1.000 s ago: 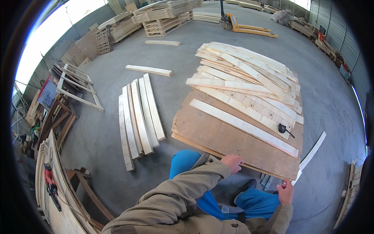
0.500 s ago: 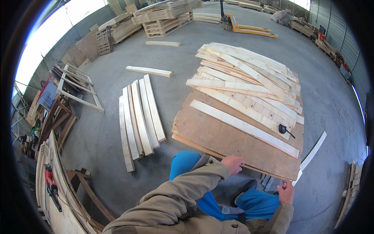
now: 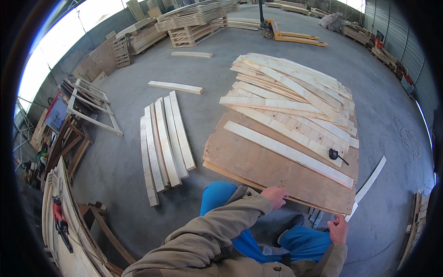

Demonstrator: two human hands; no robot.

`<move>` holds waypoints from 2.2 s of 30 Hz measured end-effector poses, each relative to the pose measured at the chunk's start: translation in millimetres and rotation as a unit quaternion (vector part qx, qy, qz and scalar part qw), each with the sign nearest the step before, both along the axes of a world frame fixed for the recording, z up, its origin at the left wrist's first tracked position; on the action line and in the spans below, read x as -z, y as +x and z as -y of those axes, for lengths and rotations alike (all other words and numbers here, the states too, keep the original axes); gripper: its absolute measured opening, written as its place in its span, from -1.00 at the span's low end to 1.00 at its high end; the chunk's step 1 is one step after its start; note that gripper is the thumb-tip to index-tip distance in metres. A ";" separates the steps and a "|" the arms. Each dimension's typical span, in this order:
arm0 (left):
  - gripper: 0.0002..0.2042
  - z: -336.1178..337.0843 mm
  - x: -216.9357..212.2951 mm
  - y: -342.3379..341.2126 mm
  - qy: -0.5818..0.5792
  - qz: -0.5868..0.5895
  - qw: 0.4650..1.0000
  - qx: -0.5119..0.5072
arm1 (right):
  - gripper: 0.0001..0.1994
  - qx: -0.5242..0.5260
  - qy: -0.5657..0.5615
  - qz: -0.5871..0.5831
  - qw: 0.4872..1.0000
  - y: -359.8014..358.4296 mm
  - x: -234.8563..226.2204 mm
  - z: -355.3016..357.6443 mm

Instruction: The person arranges thin wooden planks on a workbench, uses a red pneumatic nail gun to fasten them, and stacks the finished pieces. The person also uses a tape measure to check dimensions.

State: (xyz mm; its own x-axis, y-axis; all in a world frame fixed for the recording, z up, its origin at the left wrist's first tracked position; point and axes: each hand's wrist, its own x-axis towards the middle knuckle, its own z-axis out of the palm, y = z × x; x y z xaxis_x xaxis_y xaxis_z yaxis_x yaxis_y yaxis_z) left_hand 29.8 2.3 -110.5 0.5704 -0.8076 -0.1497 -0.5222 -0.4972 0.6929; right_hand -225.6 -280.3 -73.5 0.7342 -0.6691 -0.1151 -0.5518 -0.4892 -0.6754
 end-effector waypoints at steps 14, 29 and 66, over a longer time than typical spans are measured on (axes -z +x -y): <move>-0.73 -0.2 4.3 -1.5 -0.017 0.004 1.000 -0.006 | -0.51 -0.012 -0.007 -0.018 1.000 -3.7 4.4 4.3; -0.74 -0.7 -3.2 -1.0 0.002 -0.008 1.000 0.000 | -0.55 -0.006 0.009 -0.008 1.000 -0.7 -4.9 -1.7; -0.68 -2.1 -5.1 1.7 -0.026 0.001 1.000 0.000 | -0.51 0.004 0.020 -0.037 0.999 6.1 -11.8 -8.2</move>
